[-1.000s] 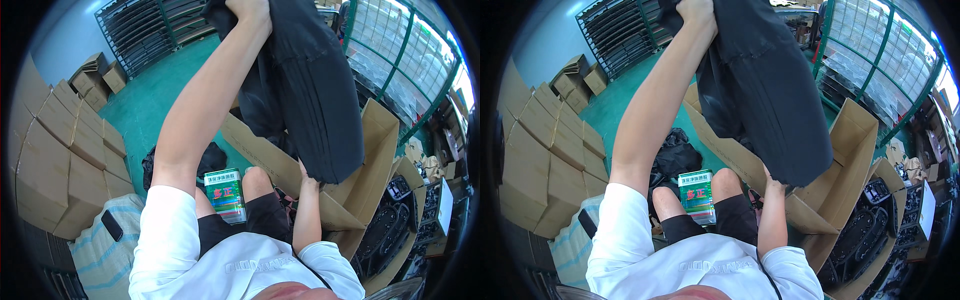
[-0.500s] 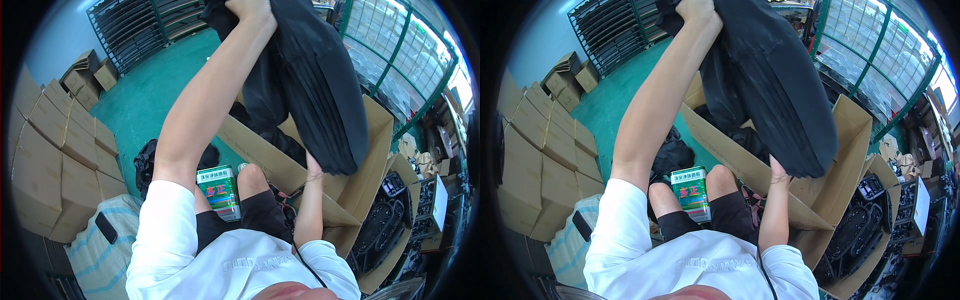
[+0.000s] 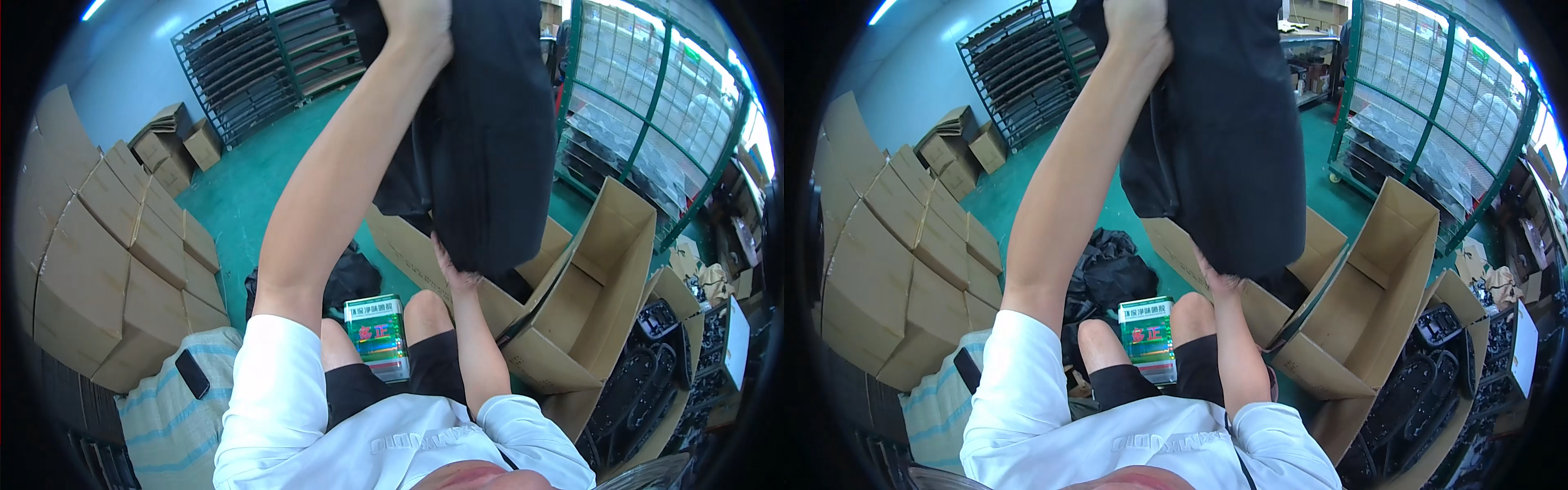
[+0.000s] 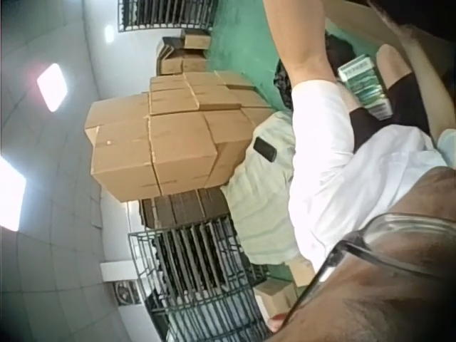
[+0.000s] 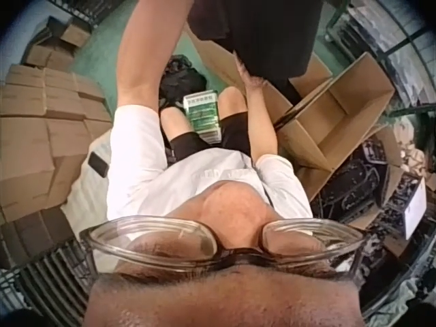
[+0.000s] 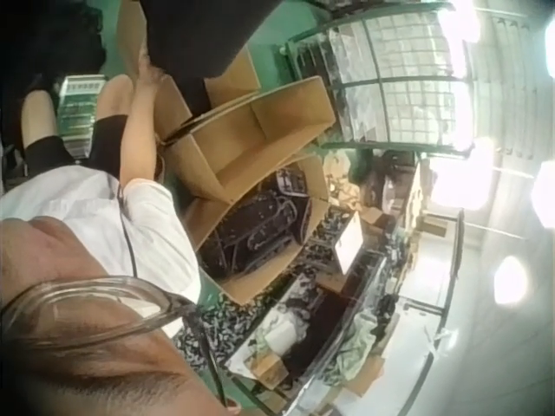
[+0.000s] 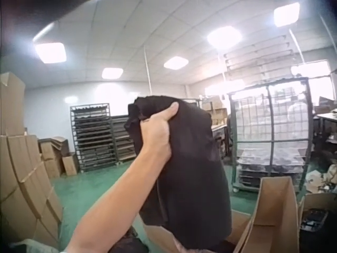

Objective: Inspecting and packing black fabric covers into a cardboard box.

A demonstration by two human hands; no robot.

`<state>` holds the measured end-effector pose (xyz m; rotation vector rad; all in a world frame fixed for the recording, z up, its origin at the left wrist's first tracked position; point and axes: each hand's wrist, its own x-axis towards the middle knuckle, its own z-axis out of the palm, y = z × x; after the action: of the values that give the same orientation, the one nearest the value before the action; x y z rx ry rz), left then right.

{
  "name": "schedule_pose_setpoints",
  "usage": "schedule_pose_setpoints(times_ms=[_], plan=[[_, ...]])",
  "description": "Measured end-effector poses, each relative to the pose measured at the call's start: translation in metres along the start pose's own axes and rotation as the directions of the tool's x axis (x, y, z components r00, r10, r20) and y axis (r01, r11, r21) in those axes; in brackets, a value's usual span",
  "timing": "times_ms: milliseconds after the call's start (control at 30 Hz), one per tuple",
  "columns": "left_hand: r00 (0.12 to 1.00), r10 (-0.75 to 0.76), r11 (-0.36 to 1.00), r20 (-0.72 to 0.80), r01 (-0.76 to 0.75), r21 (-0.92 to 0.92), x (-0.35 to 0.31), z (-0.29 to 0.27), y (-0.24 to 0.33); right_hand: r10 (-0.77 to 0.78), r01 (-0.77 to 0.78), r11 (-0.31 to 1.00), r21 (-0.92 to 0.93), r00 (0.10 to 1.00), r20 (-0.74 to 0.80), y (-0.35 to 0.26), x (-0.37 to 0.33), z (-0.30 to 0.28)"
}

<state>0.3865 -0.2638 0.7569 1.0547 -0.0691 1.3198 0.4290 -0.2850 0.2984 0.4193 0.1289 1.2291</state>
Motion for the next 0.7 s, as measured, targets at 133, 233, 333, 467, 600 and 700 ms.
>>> schedule_pose_setpoints(times_ms=[133, 233, 333, 467, 600, 700], plan=[[0.914, -0.197, 0.968, 0.354, 0.238, -0.075, -0.003, -0.023, 0.012, 0.157, -0.121, 0.946, -0.301, 0.983, 0.097, -0.081, -0.017, -0.088], [0.881, -0.281, 0.932, 0.381, 0.345, -0.110, -0.025, -0.047, 0.030, 0.224, -0.145, 0.897, -0.417, 0.963, 0.148, -0.060, -0.017, -0.032], [0.832, -0.164, 0.925, 0.530, 0.316, -0.210, -0.033, -0.101, 0.019, 0.279, -0.103, 0.806, -0.583, 0.935, 0.220, -0.071, -0.020, 0.050], [0.870, -0.085, 0.899, 0.485, 0.277, -0.339, -0.075, -0.131, 0.026, 0.381, -0.062, 0.638, -0.768, 0.892, 0.245, -0.077, -0.064, 0.123], [0.849, -0.121, 0.894, 0.514, 0.318, -0.316, -0.129, -0.132, 0.016, 0.511, -0.194, -0.040, -0.980, 0.839, -0.187, -0.031, -0.066, 0.144], [0.830, -0.163, 0.877, 0.533, 0.370, -0.307, -0.151, -0.147, -0.001, 0.492, -0.432, 0.143, -0.890, 0.812, -0.315, 0.017, -0.066, 0.154]])
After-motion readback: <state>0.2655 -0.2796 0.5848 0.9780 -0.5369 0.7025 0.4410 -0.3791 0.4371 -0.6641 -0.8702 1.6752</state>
